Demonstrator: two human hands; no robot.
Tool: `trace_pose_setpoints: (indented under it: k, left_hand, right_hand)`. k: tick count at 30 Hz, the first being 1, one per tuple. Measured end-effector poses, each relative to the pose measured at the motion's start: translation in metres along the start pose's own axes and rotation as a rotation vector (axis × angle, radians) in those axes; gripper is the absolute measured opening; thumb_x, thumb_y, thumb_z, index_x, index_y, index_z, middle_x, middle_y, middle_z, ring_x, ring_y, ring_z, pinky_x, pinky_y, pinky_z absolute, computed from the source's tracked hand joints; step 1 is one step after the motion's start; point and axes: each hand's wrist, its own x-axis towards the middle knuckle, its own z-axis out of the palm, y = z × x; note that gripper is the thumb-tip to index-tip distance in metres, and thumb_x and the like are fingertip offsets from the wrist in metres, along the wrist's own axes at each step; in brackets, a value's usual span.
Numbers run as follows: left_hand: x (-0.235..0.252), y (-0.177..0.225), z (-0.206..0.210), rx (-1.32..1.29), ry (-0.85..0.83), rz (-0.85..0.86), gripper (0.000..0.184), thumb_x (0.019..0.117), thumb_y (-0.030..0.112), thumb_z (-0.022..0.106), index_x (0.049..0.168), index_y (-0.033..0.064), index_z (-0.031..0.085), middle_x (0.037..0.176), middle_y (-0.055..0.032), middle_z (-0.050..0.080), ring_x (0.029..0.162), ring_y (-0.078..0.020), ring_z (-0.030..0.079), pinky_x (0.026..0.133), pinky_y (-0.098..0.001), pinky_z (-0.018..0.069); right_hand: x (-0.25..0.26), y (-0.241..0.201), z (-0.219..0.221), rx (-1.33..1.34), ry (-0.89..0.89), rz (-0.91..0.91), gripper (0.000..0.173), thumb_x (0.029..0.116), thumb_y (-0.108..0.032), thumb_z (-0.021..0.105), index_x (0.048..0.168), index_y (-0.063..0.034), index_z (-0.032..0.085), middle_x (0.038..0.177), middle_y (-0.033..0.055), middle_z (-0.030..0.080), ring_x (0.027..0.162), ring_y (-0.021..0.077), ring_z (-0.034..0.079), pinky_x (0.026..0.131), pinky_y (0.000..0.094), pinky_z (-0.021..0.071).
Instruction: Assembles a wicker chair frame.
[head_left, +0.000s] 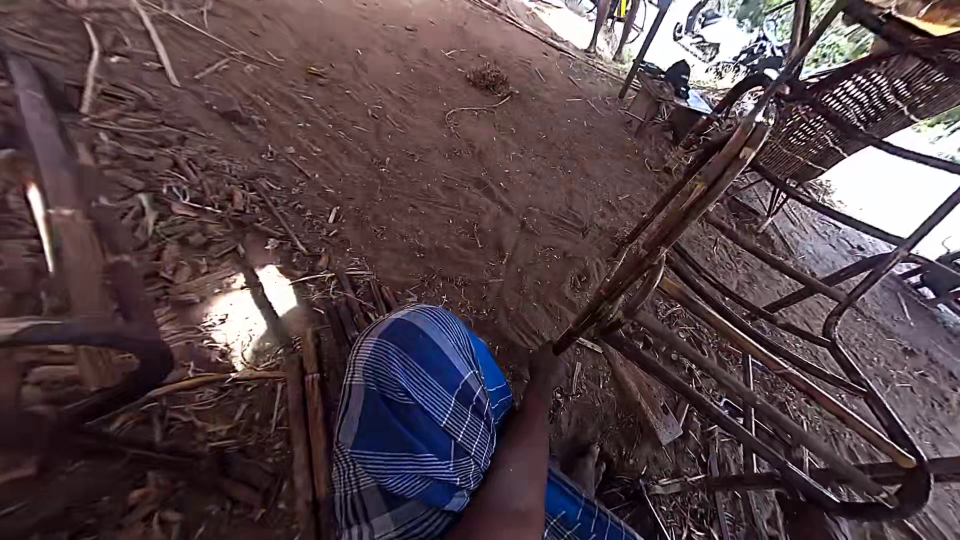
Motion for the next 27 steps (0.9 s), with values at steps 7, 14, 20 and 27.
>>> trace_pose_setpoints:
  k: [7,14,20,27]
  left_hand:
    - [0.097,-0.064,0.066,0.043,0.328,0.136,0.054,0.1002,0.043,0.062,0.131,-0.0025,0.064,0.118,-0.0284,0.07,0.112,-0.0444,0.068,0.096,-0.0618,0.0535]
    - [0.153,-0.082,0.082,0.092,0.271,0.074,0.073,0.1004,0.058,0.057,0.141,-0.0028,0.054,0.125,-0.0287,0.067,0.119,-0.0424,0.065,0.103,-0.0611,0.0498]
    - [0.145,-0.082,0.085,0.11,0.302,0.109,0.083,0.0979,0.04,0.07,0.156,-0.0058,0.032,0.141,-0.0337,0.055,0.13,-0.0445,0.056,0.11,-0.0579,0.0452]
    - [0.122,-0.082,0.097,0.3,0.303,0.113,0.067,0.0973,0.032,0.07,0.146,-0.0079,0.046,0.138,-0.0338,0.056,0.13,-0.0456,0.056,0.109,-0.0592,0.0458]
  right_hand:
    - [0.004,0.001,0.017,0.08,0.121,0.056,0.037,0.0992,0.0,0.055,0.135,0.0018,0.05,0.116,0.0172,0.063,0.092,0.0217,0.066,0.075,0.0397,0.0598]
    - [-0.002,0.008,0.013,-0.018,0.093,0.032,0.044,0.1009,-0.014,0.062,0.143,-0.0036,0.051,0.124,0.0187,0.065,0.098,0.0257,0.068,0.088,0.0465,0.0578]
    - [-0.009,0.009,0.005,0.126,0.03,-0.052,0.058,0.0901,-0.002,0.069,0.145,-0.0102,0.053,0.134,0.0135,0.064,0.115,0.0255,0.065,0.094,0.0484,0.0569]
    - [-0.004,0.013,0.003,0.079,0.058,-0.038,0.054,0.0956,-0.011,0.067,0.147,-0.0103,0.052,0.137,0.0138,0.063,0.119,0.0266,0.065,0.099,0.0507,0.0547]
